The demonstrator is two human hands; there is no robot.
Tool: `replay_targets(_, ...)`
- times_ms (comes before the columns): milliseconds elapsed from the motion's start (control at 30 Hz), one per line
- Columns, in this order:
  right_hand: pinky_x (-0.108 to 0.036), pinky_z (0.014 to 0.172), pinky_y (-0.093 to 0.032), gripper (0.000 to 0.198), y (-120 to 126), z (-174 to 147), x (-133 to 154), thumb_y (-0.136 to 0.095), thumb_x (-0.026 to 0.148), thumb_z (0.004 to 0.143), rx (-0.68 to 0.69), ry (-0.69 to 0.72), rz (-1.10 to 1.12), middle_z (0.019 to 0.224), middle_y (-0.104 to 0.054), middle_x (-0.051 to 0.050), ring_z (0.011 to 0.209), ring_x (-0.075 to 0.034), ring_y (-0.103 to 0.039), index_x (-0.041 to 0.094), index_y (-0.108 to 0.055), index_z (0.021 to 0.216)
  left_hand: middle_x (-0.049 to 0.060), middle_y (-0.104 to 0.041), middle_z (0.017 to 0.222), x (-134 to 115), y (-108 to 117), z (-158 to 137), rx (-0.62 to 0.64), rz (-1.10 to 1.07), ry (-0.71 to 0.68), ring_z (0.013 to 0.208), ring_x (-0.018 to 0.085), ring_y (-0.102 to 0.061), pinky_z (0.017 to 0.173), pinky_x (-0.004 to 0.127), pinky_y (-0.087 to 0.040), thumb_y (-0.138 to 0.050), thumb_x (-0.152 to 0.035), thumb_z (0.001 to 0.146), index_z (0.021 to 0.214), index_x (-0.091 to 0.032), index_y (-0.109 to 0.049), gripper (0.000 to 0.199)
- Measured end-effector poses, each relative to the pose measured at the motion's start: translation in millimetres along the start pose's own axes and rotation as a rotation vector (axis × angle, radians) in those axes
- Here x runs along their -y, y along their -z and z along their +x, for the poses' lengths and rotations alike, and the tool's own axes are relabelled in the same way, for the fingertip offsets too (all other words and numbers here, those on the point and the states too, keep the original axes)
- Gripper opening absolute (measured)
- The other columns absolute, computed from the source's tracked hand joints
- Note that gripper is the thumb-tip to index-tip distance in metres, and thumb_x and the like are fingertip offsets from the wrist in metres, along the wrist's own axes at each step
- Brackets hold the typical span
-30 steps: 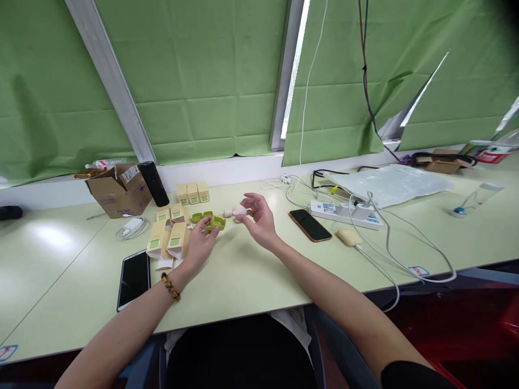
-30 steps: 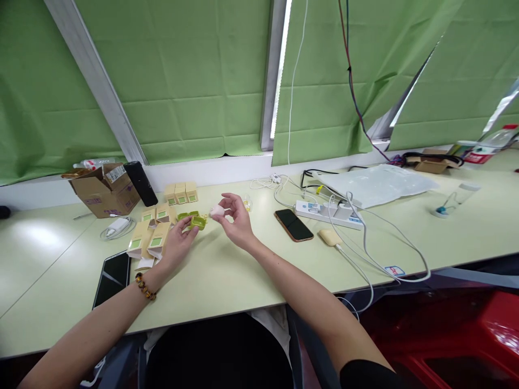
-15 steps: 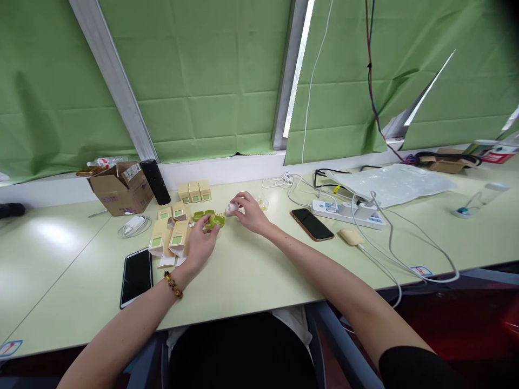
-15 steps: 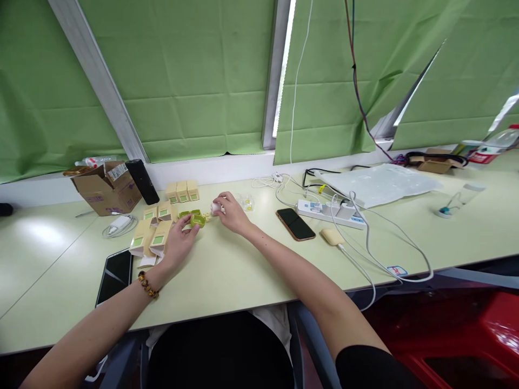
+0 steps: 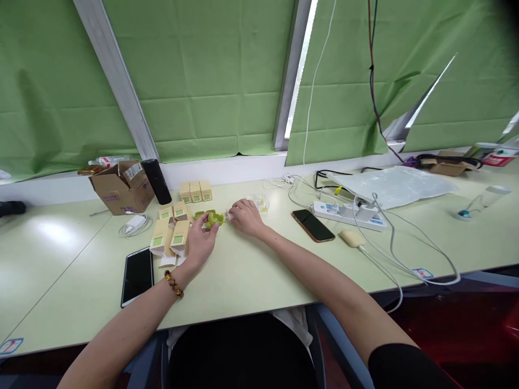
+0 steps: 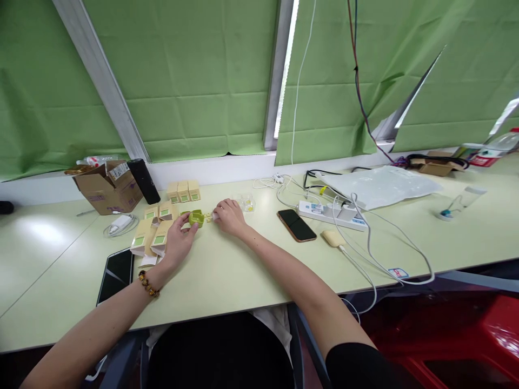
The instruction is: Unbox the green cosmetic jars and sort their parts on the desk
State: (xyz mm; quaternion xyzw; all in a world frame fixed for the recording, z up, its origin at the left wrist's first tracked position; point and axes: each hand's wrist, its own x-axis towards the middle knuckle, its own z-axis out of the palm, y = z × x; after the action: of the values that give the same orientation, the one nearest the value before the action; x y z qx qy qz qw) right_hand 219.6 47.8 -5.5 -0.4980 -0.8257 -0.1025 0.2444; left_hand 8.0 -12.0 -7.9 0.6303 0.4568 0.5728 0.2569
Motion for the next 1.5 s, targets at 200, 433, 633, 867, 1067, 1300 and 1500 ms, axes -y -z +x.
replay_targets(200,-0.043,0.103,-0.036,0.026,-7.1,-1.1,-0.2,-0.07,0.02,0.089,0.01,-0.016,0.0,0.126,-0.069,-0.012,0.124,-0.031,-0.048,0.02,-0.078,0.113,0.016,-0.069,0.127,4.2,-1.2,1.2,-0.004,-0.027,-0.008,0.117,0.026,-0.068,0.087,0.037,-0.062,-0.075,-0.039,0.089,0.127,-0.018,-0.066,0.043)
replay_targets(433,-0.044,0.103,-0.035,0.026,-5.8,-2.2,0.6,-0.069,0.021,0.089,0.025,-0.014,0.001,0.126,-0.069,-0.012,0.123,-0.031,-0.048,0.02,-0.078,0.114,0.016,-0.069,0.127,2.8,-0.9,1.4,0.001,-0.009,-0.01,0.116,0.026,-0.068,0.088,0.038,-0.062,-0.073,-0.038,0.091,0.128,-0.018,-0.065,0.043)
replay_targets(633,-0.045,0.104,-0.036,0.031,-3.0,-3.9,1.1,-0.071,0.019,0.086,-0.012,-0.024,0.028,0.126,-0.069,-0.012,0.124,-0.032,-0.05,0.02,-0.077,0.116,0.016,-0.069,0.129,1.0,-0.4,0.5,0.002,-0.013,0.008,0.119,0.027,-0.067,0.09,0.039,-0.061,-0.073,-0.037,0.091,0.129,-0.019,-0.065,0.043)
replay_targets(867,-0.047,0.096,-0.045,0.022,27.7,-7.1,-7.4,-0.059,0.014,0.089,-0.315,-0.197,0.401,0.108,-0.073,-0.011,0.112,-0.03,-0.058,0.02,-0.073,0.106,0.013,-0.066,0.137,-4.6,0.6,-1.4,0.052,-0.161,-0.015,0.126,0.026,-0.064,0.104,0.043,-0.057,-0.073,-0.035,0.092,0.133,-0.022,-0.061,0.044)
replay_targets(1067,-0.034,0.073,-0.05,0.016,41.1,-23.6,16.2,-0.068,0.032,0.085,-0.454,-0.415,1.1,0.089,-0.067,-0.003,0.083,-0.02,-0.062,0.022,-0.066,0.098,0.013,-0.062,0.143,-12.0,0.5,-2.8,0.083,-0.391,-0.023,0.13,0.026,-0.062,0.109,0.043,-0.054,-0.078,-0.032,0.088,0.133,-0.022,-0.06,0.05)
replay_targets(1300,-0.032,0.074,-0.051,0.035,32.5,-58.0,65.3,-0.069,0.028,0.088,-0.238,-0.177,1.159,0.102,-0.066,-0.003,0.087,-0.017,-0.063,0.025,-0.061,0.122,0.015,-0.064,0.141,-17.1,0.1,-6.1,0.169,-0.508,-0.04,0.127,0.027,-0.066,0.106,0.044,-0.056,-0.08,-0.036,0.088,0.134,-0.023,-0.055,0.054)
replay_targets(1500,-0.04,0.079,-0.054,0.05,37.2,-62.3,66.7,-0.067,0.026,0.091,-0.352,-0.103,0.966,0.121,-0.063,-0.011,0.104,-0.026,-0.062,0.028,-0.052,0.138,0.016,-0.066,0.139,-22.0,0.5,-10.4,0.215,-0.422,-0.103,0.126,0.026,-0.067,0.108,0.045,-0.055,-0.076,-0.032,0.09,0.133,-0.022,-0.056,0.048)
